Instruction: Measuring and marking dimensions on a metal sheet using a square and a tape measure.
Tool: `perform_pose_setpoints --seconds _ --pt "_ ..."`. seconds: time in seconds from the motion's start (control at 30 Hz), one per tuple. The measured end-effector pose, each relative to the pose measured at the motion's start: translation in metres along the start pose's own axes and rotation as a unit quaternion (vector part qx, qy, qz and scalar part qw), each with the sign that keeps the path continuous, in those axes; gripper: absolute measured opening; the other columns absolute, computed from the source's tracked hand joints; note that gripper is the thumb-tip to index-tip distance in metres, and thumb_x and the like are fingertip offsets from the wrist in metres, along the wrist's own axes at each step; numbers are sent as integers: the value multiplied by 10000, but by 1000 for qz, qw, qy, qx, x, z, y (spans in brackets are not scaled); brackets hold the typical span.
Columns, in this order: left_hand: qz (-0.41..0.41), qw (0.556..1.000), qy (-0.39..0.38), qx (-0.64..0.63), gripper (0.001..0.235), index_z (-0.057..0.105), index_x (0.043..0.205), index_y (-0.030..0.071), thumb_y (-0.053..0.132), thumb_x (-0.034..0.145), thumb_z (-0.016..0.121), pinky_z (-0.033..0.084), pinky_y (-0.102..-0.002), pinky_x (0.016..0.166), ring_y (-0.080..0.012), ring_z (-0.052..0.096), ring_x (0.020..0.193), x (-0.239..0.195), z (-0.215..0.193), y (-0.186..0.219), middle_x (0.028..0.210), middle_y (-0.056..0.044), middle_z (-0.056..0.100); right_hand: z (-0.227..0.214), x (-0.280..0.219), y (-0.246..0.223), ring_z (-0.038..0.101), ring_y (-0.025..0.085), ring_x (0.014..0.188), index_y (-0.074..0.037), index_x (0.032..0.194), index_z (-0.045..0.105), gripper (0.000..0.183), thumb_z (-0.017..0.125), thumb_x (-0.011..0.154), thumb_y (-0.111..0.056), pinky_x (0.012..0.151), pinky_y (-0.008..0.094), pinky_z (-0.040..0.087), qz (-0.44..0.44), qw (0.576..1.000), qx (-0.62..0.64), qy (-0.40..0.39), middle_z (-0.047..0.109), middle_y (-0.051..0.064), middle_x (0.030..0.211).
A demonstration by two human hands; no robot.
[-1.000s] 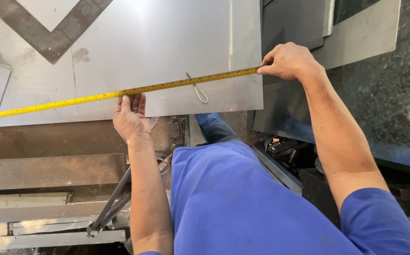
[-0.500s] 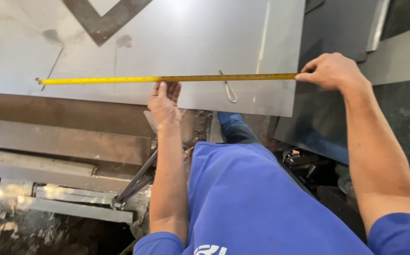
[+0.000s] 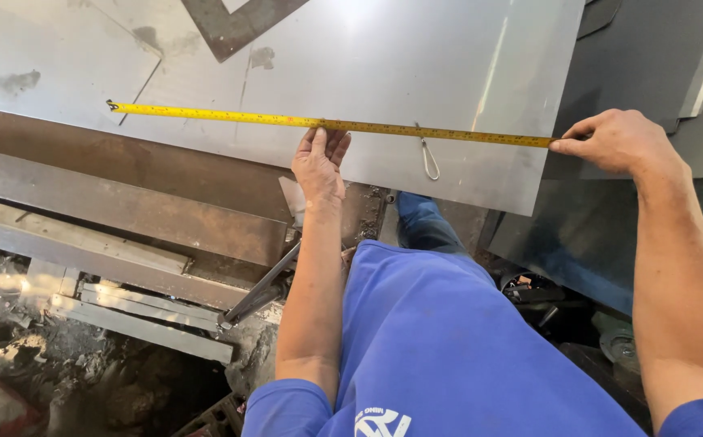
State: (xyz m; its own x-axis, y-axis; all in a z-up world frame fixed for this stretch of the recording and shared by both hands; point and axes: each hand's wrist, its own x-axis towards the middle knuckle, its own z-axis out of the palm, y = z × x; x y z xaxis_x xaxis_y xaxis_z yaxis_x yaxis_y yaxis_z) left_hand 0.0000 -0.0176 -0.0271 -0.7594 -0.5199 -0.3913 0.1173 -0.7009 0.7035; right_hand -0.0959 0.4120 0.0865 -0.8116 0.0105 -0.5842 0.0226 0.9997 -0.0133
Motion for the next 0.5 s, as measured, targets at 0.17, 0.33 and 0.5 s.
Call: perform_pose_setpoints --seconds 0.17,0.33,0.5 --pt "-2 1000 -3 2 254 616 1224 -62 91 1025 580 656 -421 854 -273 751 952 -3 3 3 1079 -169 727 5 7 4 730 316 1016 -267 1194 817 554 676 876 -698 866 470 587 8 1000 -9 0 793 90 1099" --pt "-5 1000 1 4 251 615 1223 -63 94 1030 581 658 -422 856 -274 749 953 -4 2 2 1076 -167 723 7 6 4 730 308 1022 -257 1192 820 558 688 865 -689 872 467 585 4 1000 4 -2 794 90 1101" --pt "-1 1000 3 9 248 617 1219 -61 94 1028 586 659 -424 853 -273 748 946 -2 1 0 1074 -162 721 9 9 5 728 309 1011 -248 1190 819 564 690 865 -690 867 467 582 3 1000 18 -7 792 94 1088"
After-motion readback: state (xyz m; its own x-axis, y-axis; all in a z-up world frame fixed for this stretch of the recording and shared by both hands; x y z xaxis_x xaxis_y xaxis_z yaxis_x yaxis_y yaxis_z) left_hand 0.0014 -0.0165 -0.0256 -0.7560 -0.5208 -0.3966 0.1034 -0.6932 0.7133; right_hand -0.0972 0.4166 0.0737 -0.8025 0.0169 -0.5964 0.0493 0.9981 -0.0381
